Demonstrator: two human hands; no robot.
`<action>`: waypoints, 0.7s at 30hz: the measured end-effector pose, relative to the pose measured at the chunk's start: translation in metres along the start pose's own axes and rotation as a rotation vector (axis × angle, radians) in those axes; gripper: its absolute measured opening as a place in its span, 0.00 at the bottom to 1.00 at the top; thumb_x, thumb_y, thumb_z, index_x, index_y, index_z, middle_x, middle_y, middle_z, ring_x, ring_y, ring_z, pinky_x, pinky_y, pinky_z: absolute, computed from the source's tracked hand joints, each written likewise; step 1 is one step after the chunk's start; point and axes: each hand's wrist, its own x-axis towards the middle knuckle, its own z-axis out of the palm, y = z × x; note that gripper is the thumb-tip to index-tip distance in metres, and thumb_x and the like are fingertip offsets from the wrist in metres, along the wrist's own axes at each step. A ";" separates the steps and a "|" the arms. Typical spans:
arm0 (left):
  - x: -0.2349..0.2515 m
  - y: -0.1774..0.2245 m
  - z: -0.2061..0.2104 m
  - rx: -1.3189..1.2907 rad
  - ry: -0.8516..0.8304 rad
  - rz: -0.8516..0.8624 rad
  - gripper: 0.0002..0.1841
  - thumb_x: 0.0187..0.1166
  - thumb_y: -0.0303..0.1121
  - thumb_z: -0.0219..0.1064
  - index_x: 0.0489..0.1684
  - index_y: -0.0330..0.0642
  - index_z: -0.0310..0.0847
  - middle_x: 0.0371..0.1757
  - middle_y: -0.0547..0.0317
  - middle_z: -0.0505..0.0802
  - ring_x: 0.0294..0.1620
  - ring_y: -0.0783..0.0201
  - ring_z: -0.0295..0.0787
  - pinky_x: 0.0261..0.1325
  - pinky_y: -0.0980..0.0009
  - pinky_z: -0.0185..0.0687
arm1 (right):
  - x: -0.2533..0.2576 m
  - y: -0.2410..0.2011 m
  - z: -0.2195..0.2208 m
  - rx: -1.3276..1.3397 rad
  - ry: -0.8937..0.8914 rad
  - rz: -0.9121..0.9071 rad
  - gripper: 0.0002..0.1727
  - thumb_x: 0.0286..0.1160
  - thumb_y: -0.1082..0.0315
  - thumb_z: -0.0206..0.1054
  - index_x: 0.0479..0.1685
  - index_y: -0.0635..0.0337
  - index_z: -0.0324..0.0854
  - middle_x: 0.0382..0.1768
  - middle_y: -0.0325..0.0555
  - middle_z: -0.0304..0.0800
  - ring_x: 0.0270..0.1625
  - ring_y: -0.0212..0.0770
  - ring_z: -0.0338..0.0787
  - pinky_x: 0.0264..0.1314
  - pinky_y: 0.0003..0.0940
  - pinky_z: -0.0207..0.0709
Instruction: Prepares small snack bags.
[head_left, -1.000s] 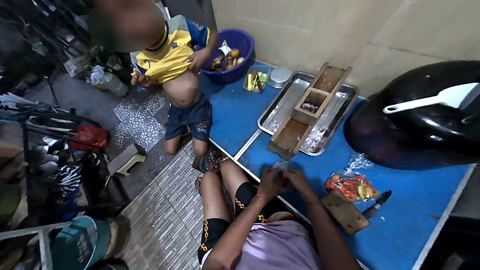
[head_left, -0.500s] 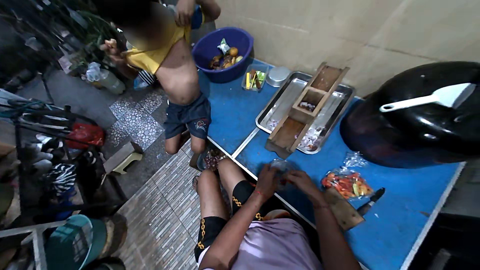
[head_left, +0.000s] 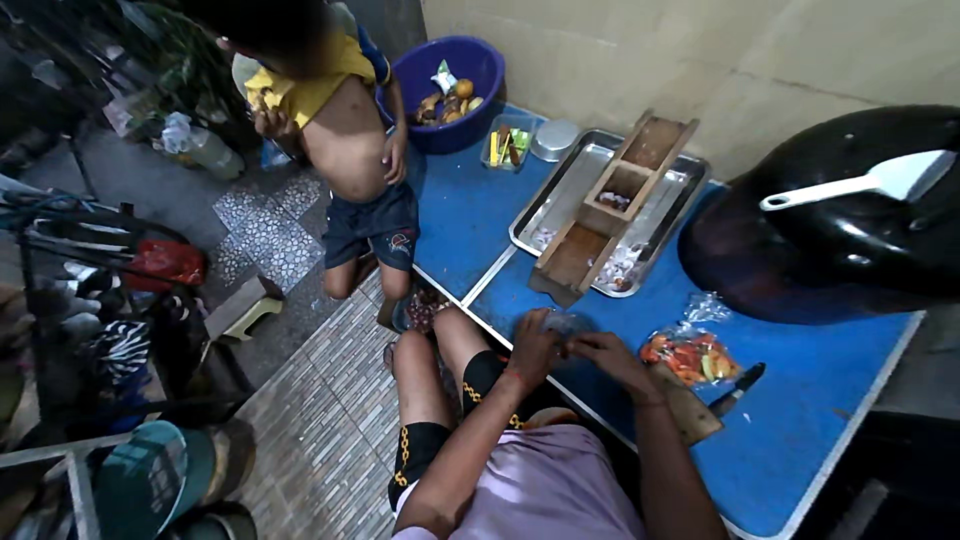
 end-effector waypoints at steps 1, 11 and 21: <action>0.001 0.001 -0.001 0.036 0.010 0.013 0.07 0.75 0.21 0.67 0.40 0.32 0.93 0.77 0.30 0.79 0.83 0.31 0.68 0.85 0.41 0.59 | -0.001 -0.002 0.000 -0.003 0.006 0.001 0.12 0.85 0.70 0.64 0.53 0.71 0.88 0.45 0.54 0.93 0.43 0.35 0.86 0.54 0.35 0.78; 0.004 0.020 -0.012 0.121 -0.057 -0.034 0.10 0.79 0.23 0.64 0.49 0.29 0.91 0.52 0.35 0.93 0.61 0.38 0.88 0.72 0.48 0.78 | -0.011 -0.013 0.006 -0.039 0.178 -0.047 0.10 0.81 0.72 0.68 0.52 0.71 0.89 0.43 0.56 0.94 0.43 0.40 0.90 0.56 0.40 0.82; 0.011 0.017 -0.014 0.061 -0.114 -0.108 0.11 0.78 0.21 0.64 0.51 0.26 0.88 0.55 0.32 0.91 0.64 0.37 0.86 0.73 0.48 0.77 | -0.009 -0.015 0.022 -0.232 0.309 -0.191 0.12 0.82 0.72 0.65 0.53 0.72 0.89 0.51 0.66 0.91 0.52 0.58 0.92 0.63 0.53 0.84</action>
